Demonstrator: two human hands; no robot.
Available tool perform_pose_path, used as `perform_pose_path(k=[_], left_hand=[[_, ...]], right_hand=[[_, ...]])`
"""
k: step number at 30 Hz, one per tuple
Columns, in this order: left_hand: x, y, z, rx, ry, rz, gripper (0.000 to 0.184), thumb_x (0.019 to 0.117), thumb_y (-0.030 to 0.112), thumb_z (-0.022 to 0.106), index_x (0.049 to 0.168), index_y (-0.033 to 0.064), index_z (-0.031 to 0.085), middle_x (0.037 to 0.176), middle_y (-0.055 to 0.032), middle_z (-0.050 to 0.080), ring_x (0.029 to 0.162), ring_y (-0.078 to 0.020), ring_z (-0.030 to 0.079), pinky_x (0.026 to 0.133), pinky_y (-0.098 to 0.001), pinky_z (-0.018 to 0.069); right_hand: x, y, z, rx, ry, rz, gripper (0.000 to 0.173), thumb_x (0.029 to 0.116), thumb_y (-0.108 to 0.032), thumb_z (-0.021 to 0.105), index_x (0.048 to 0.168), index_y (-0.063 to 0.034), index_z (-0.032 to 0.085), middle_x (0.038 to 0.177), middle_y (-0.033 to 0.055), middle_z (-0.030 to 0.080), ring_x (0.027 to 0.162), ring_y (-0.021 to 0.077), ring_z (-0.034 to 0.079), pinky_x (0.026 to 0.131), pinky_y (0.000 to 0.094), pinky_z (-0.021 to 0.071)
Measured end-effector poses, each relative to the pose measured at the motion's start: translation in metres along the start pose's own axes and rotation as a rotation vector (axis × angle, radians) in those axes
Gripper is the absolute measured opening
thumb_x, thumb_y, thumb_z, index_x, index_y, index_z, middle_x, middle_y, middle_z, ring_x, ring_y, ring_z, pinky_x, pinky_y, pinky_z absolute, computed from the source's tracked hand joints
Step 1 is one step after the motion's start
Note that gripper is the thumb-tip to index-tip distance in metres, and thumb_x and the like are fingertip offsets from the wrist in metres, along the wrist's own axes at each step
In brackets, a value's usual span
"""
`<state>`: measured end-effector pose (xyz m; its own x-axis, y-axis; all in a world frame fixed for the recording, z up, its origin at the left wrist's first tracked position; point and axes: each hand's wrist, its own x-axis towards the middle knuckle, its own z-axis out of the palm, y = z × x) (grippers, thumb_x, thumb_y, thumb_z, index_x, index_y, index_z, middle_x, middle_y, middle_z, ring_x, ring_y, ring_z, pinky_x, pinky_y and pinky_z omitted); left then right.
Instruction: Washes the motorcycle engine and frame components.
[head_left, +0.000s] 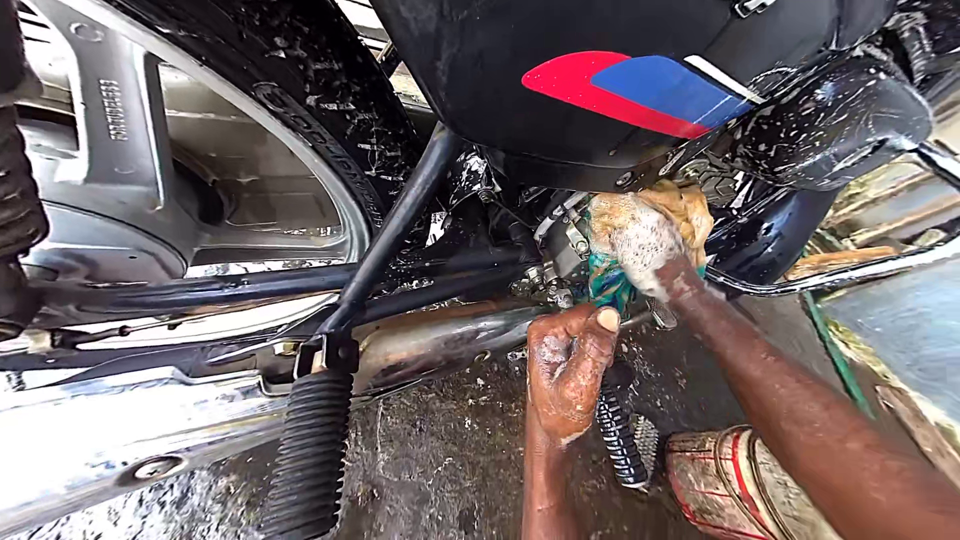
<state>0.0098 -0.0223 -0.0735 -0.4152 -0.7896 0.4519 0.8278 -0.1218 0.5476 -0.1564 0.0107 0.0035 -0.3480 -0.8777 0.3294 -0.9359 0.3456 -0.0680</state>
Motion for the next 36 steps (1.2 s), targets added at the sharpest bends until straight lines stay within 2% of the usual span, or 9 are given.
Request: perform_pose_path(k=[5,12,17,21,23,26,28,33,36], left_hand=[[-0.001,0.0,0.0,-0.01,0.004,-0.018,0.042,0.0996,0.035,0.059,0.061,0.017,0.054,0.056,0.0108,0.045,0.051,0.0031,0.045,0.05,-0.0139,0.0381],[-0.002,-0.002,0.001,-0.002,0.041,0.006,0.044,0.1011,0.033,0.056,0.061,0.0167,0.054,0.055,0.0099,0.046,0.051,0.0022,0.046,0.049,-0.0149,0.0382],[-0.002,-0.001,0.005,-0.009,0.056,0.001,0.044,0.1009,0.033,0.056,0.06,0.0175,0.053,0.054,0.0095,0.044,0.048,0.0013,0.044,0.047,-0.0144,0.0367],[-0.001,-0.003,0.005,-0.034,0.068,0.011,0.044,0.1007,0.035,0.057,0.061,0.0167,0.056,0.056,0.0094,0.047,0.051,0.0014,0.047,0.051,-0.015,0.0402],[0.0,-0.006,0.008,-0.059,0.076,0.018,0.043,0.1006,0.038,0.057,0.061,0.0192,0.057,0.056,0.0115,0.048,0.054,0.0018,0.049,0.055,-0.016,0.0424],[-0.001,-0.006,0.012,-0.095,0.112,0.016,0.041,0.0988,0.041,0.06,0.062,0.0219,0.06,0.054,0.0122,0.048,0.051,0.0017,0.049,0.053,-0.0159,0.0428],[-0.002,-0.009,0.011,-0.124,0.139,0.03,0.042,0.0982,0.043,0.061,0.062,0.0217,0.06,0.053,0.0118,0.047,0.05,0.0004,0.048,0.052,-0.0168,0.0419],[-0.003,-0.007,0.006,-0.127,0.136,0.019,0.041,0.0972,0.041,0.063,0.062,0.0206,0.06,0.053,0.0114,0.047,0.049,-0.0002,0.048,0.053,-0.0176,0.0429],[0.001,-0.008,0.007,-0.107,0.082,0.017,0.041,0.0972,0.043,0.063,0.063,0.0206,0.061,0.054,0.0122,0.049,0.051,0.0014,0.05,0.054,-0.0163,0.043]], right_hand=[[-0.015,-0.021,0.018,-0.065,-0.197,0.268,0.05,0.0989,-0.005,0.06,0.14,0.0199,0.046,0.144,0.0396,0.049,0.14,0.0504,0.044,0.118,0.0563,0.0312],[0.004,0.005,-0.019,0.235,-0.046,0.109,0.034,0.0968,-0.014,0.06,0.124,0.0049,0.065,0.116,0.022,0.068,0.11,0.0282,0.065,0.099,0.0482,0.0498],[-0.033,-0.013,0.029,-0.037,0.026,0.362,0.044,0.1029,-0.012,0.053,0.139,0.014,0.052,0.137,0.0372,0.056,0.133,0.0479,0.052,0.115,0.0552,0.0369],[-0.017,-0.038,0.089,-0.119,0.05,0.351,0.043,0.1013,-0.025,0.056,0.131,0.0053,0.062,0.13,0.0243,0.065,0.125,0.0338,0.061,0.106,0.045,0.0489],[-0.03,-0.04,0.084,0.131,-0.142,0.468,0.053,0.1056,-0.017,0.054,0.149,0.0107,0.042,0.154,0.0285,0.045,0.147,0.0356,0.041,0.123,0.0445,0.0298],[-0.04,-0.019,0.044,0.26,-0.107,0.295,0.05,0.0965,-0.004,0.061,0.139,0.0192,0.048,0.14,0.0381,0.053,0.135,0.0437,0.052,0.117,0.0465,0.0361],[-0.017,-0.007,0.01,0.091,-0.137,0.07,0.053,0.0958,-0.017,0.066,0.139,0.0114,0.054,0.127,0.0318,0.065,0.121,0.0411,0.064,0.107,0.0503,0.047],[-0.017,0.045,0.008,0.002,0.078,0.152,0.048,0.094,-0.021,0.066,0.13,0.0102,0.06,0.124,0.0317,0.066,0.12,0.0437,0.063,0.105,0.0565,0.0472],[-0.026,0.005,0.013,0.025,0.053,0.317,0.053,0.0984,-0.018,0.064,0.14,0.0125,0.051,0.135,0.0373,0.057,0.131,0.0503,0.054,0.112,0.0613,0.0386]])
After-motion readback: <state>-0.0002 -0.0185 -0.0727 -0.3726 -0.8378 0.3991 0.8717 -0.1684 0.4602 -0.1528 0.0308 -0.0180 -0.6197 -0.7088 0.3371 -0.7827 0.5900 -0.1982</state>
